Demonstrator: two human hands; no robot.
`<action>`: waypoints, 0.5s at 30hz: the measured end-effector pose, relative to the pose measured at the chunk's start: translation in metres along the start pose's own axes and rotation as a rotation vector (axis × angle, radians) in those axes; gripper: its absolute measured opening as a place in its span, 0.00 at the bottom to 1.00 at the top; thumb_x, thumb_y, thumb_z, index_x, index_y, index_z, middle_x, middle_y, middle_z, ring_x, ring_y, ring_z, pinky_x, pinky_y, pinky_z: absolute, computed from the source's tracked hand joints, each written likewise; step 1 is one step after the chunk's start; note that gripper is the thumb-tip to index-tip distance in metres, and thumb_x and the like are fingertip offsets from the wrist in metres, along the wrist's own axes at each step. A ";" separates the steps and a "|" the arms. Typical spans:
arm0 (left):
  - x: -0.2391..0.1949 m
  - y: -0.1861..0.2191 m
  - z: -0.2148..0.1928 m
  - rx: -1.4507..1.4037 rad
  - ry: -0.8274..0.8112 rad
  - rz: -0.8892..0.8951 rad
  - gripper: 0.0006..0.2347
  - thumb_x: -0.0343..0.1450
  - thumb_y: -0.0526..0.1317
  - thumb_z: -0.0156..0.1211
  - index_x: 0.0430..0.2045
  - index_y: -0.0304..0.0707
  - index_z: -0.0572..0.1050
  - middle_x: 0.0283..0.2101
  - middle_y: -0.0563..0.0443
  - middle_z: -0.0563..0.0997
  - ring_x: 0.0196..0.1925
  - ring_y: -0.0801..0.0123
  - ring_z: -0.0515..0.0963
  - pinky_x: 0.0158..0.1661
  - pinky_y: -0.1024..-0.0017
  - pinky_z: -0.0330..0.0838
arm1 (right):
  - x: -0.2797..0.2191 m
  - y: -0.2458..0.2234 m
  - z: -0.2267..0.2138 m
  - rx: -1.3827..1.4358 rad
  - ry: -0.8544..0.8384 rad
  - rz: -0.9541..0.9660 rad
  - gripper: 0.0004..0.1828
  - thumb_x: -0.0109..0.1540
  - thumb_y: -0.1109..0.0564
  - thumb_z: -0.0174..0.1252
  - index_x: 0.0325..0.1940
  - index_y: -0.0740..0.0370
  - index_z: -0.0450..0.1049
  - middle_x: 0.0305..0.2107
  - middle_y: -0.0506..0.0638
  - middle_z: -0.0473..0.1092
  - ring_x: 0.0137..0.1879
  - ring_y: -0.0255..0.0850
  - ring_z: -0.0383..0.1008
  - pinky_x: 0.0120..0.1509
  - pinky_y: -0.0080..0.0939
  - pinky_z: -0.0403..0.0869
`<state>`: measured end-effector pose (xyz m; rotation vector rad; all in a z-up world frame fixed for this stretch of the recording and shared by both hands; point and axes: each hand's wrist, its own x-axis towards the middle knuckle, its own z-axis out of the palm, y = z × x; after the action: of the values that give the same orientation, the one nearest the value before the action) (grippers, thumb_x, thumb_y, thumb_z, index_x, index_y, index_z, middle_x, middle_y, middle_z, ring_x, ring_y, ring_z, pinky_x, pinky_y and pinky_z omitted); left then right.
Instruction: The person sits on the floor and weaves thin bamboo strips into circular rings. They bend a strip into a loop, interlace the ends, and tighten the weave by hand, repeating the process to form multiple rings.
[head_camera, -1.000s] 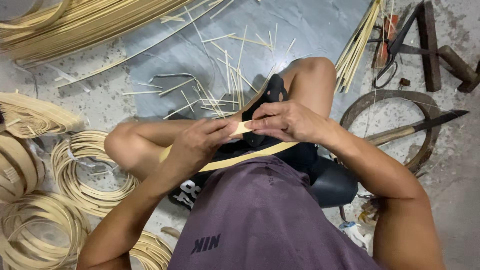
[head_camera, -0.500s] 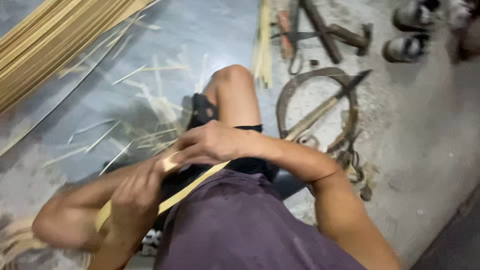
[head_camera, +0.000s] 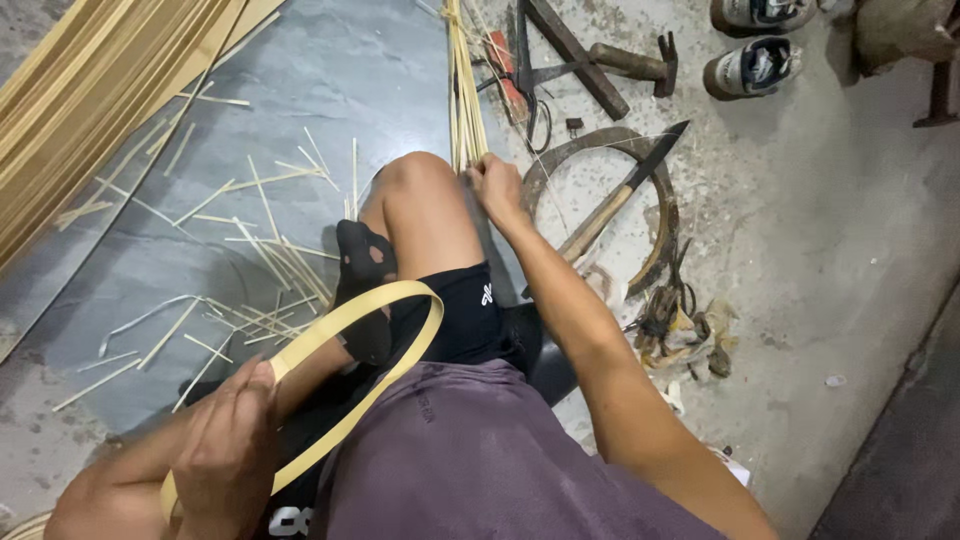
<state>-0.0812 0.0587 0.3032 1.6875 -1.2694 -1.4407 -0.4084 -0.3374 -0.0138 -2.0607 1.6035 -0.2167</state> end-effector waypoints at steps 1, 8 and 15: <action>-0.004 0.003 0.002 0.037 0.043 -0.037 0.23 0.69 0.35 0.55 0.60 0.22 0.67 0.60 0.37 0.79 0.61 0.59 0.79 0.58 0.69 0.69 | 0.001 0.001 0.013 0.021 0.038 -0.005 0.15 0.58 0.47 0.65 0.34 0.63 0.79 0.28 0.61 0.77 0.38 0.59 0.79 0.44 0.57 0.76; -0.001 0.061 0.033 0.112 0.411 0.011 0.16 0.71 0.37 0.59 0.51 0.27 0.76 0.52 0.43 0.84 0.55 0.63 0.85 0.56 0.71 0.75 | 0.028 -0.005 0.027 0.246 0.127 0.032 0.11 0.59 0.51 0.63 0.32 0.63 0.80 0.25 0.57 0.78 0.31 0.48 0.79 0.38 0.47 0.76; 0.027 0.012 0.076 0.787 0.603 0.094 0.10 0.74 0.32 0.56 0.48 0.27 0.75 0.47 0.37 0.83 0.49 0.51 0.84 0.48 0.62 0.78 | 0.043 0.011 0.005 0.817 -0.211 0.238 0.06 0.61 0.59 0.63 0.35 0.65 0.75 0.22 0.48 0.73 0.25 0.35 0.71 0.27 0.36 0.68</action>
<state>-0.1580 0.0402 0.2838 2.2617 -1.6040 -0.2798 -0.4036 -0.3781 -0.0313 -1.2182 1.3074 -0.4604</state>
